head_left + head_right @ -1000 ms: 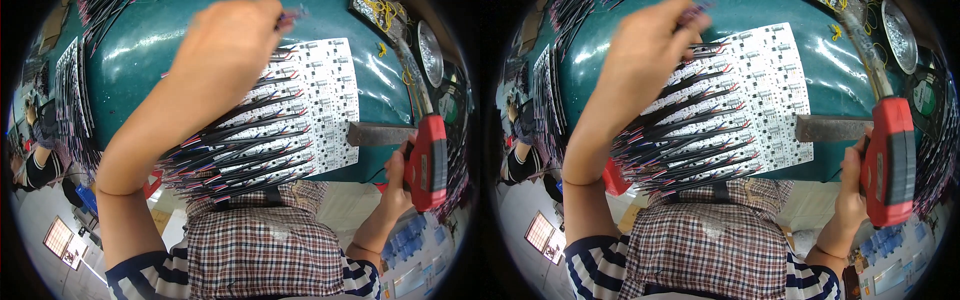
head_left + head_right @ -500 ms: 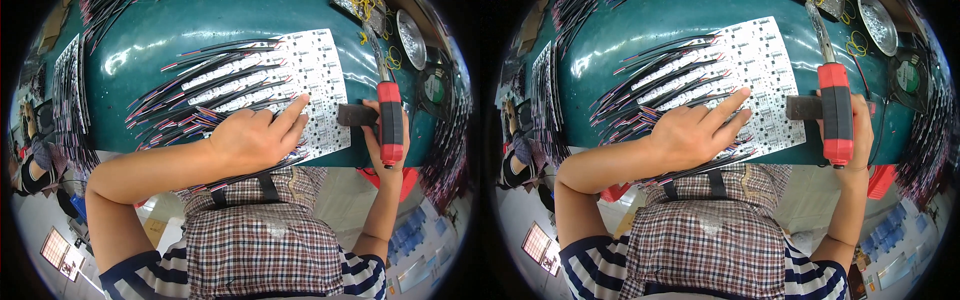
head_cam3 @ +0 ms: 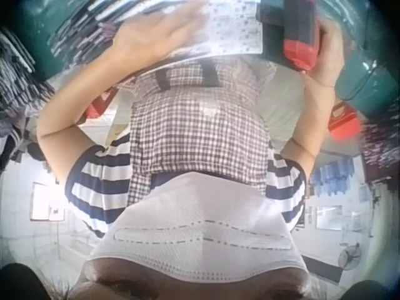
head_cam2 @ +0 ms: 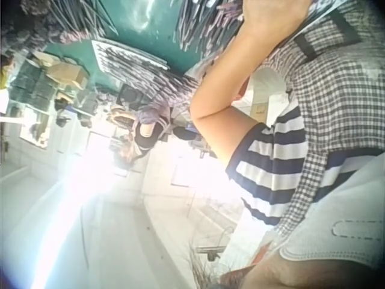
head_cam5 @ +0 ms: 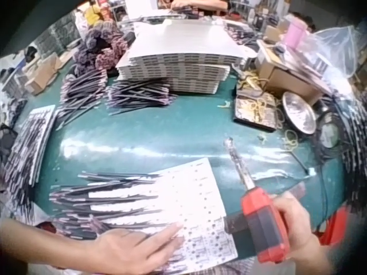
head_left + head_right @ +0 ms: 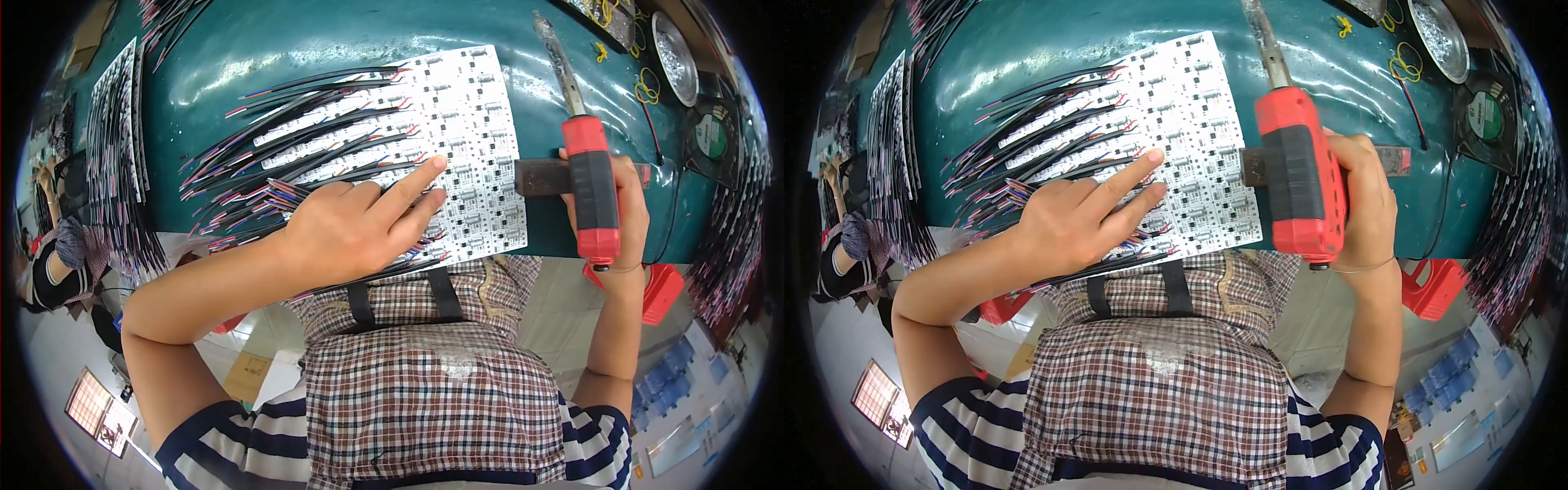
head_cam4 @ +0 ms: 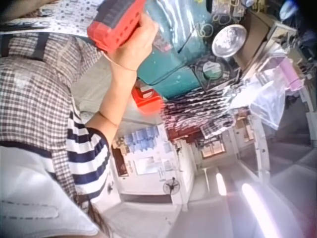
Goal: The person takes bundles of wires and exposes their ends using a handheld heating tool, setting them down on the table and repeating the process on additional wire bundles.
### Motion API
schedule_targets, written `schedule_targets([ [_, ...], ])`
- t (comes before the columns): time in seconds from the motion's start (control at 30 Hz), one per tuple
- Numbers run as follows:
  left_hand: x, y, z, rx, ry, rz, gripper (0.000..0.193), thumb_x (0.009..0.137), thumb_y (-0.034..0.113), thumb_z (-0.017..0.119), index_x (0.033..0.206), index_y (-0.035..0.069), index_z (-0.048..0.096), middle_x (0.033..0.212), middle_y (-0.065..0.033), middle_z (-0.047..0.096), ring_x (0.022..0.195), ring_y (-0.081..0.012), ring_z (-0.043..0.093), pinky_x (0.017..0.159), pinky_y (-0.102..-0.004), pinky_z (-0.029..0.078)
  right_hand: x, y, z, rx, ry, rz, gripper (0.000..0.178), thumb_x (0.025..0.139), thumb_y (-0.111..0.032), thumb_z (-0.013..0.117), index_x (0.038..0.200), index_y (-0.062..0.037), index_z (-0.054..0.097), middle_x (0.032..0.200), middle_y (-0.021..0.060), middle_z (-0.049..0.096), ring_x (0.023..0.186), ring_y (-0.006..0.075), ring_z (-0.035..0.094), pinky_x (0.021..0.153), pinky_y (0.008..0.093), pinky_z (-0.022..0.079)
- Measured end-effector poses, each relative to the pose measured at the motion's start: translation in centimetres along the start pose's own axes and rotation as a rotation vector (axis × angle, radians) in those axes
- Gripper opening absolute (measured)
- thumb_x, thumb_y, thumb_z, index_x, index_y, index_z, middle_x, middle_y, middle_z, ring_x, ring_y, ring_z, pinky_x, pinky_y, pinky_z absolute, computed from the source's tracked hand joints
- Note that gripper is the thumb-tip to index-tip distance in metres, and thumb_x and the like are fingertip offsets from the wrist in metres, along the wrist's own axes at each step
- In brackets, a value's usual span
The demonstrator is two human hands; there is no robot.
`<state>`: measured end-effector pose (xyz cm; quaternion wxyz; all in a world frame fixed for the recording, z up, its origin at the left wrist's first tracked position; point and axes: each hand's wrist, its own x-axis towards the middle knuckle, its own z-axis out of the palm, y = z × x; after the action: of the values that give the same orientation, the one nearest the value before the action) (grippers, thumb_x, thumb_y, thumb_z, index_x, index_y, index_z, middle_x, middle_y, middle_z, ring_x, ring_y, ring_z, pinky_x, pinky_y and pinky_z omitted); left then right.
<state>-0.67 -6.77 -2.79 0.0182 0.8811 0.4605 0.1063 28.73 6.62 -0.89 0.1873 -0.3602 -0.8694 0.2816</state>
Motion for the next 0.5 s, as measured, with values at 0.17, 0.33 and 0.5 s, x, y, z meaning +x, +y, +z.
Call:
schedule_targets([
  [0.17, 1.7, -1.0, -2.3, -0.232, -0.091, -0.188, 0.040, 0.076, 0.009, 0.069, 0.116, 0.010, 0.067, 0.115, -0.0076, 0.066, 0.063, -0.0144, 0.060, 0.049, -0.0260, 0.048, 0.0, -0.4, -0.3, -0.089, 0.051, -0.043, 0.043, 0.076, 0.002, 0.076, 0.113, -0.0028, 0.055, 0.099, 0.0100, 0.066, 0.090, 0.0241, 0.062, 0.092, 0.0355, 0.048],
  [0.33, 4.3, -4.4, -3.9, -0.492, 0.145, -0.544, 0.023, 0.085, 0.003, 0.067, 0.106, 0.002, 0.060, 0.080, -0.0090, 0.060, 0.068, -0.0235, 0.058, 0.062, -0.0313, 0.048, -1.8, -4.0, -0.4, 0.332, 0.074, 0.202, 0.034, 0.086, -0.008, 0.074, 0.113, -0.0004, 0.055, 0.087, 0.0067, 0.065, 0.093, 0.0206, 0.061, 0.103, 0.0429, 0.043],
  [0.5, 4.8, -5.7, -2.3, -0.610, 0.063, -0.739, 0.022, 0.090, 0.014, 0.066, 0.103, -0.001, 0.057, 0.073, -0.0112, 0.056, 0.064, -0.0208, 0.052, 0.060, -0.0322, 0.045, -3.6, -6.2, 0.7, 0.565, 0.156, 0.341, 0.054, 0.090, -0.029, 0.072, 0.126, 0.0034, 0.048, 0.088, 0.0053, 0.054, 0.064, 0.0124, 0.056, 0.082, 0.0389, 0.050],
])
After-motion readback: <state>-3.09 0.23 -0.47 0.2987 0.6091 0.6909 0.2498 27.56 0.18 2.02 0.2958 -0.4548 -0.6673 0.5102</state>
